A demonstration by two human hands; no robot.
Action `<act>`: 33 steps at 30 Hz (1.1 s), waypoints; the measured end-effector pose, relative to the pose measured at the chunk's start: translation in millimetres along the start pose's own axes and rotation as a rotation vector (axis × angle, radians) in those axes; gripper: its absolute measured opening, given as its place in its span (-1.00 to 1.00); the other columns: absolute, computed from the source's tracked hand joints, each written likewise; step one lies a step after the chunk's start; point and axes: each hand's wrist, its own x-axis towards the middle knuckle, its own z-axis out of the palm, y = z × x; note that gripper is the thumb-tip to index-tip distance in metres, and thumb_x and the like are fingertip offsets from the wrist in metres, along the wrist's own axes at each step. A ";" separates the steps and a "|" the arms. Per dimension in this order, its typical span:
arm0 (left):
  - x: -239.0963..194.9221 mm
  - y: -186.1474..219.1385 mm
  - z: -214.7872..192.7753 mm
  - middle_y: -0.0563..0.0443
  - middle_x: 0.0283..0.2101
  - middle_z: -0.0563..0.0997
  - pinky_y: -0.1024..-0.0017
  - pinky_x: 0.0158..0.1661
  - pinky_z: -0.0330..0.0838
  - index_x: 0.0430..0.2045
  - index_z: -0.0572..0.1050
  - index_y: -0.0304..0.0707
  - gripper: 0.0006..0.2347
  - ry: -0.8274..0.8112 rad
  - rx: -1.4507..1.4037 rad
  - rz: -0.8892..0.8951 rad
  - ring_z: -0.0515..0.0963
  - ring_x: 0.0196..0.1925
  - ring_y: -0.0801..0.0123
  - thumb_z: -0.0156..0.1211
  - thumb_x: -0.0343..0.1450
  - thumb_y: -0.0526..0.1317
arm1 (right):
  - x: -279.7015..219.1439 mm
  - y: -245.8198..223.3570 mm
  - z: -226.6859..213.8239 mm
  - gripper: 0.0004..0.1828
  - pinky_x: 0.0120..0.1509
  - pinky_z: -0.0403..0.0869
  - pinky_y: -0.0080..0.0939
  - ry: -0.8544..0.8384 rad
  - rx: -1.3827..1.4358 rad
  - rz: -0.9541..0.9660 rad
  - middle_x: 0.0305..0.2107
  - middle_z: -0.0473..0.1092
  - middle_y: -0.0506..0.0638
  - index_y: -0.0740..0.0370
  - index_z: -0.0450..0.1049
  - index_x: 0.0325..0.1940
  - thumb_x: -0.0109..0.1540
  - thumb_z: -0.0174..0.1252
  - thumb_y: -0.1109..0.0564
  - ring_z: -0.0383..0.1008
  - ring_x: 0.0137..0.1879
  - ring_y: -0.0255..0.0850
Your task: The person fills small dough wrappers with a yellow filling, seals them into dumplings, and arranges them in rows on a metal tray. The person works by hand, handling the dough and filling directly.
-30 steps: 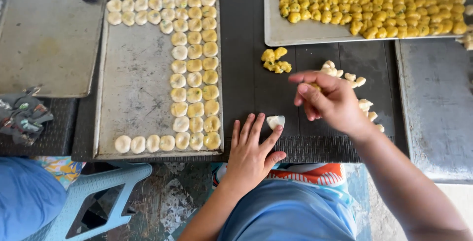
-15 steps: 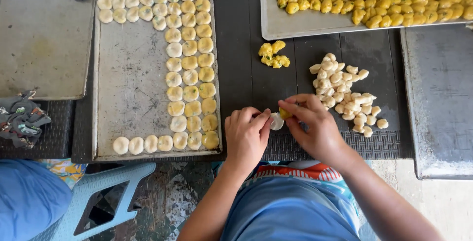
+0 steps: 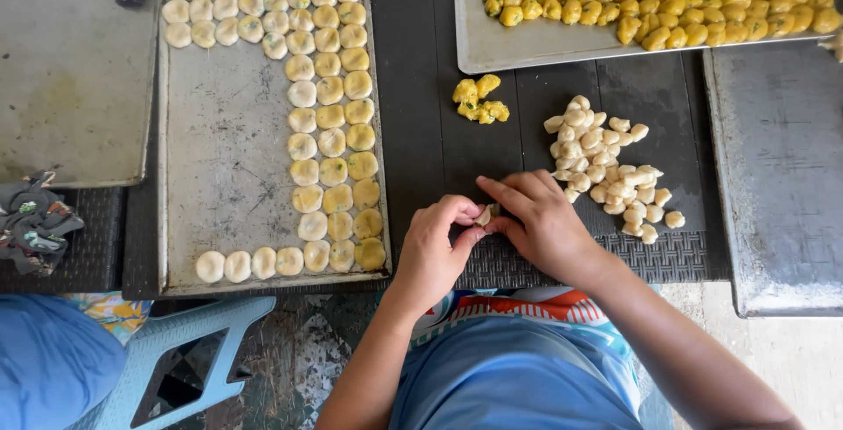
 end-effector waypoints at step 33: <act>-1.6 19.4 -0.6 -0.29 -0.10 0.73 0.38 -0.13 0.70 -0.22 0.67 -0.45 -0.85 0.297 -0.769 -0.173 0.78 -0.17 0.24 0.46 0.38 -0.40 | 6.6 -50.9 -24.2 -0.65 -0.31 0.70 -0.09 0.010 0.937 0.617 -0.39 0.57 0.30 0.55 0.59 0.06 0.30 0.24 0.19 0.64 -0.40 -0.07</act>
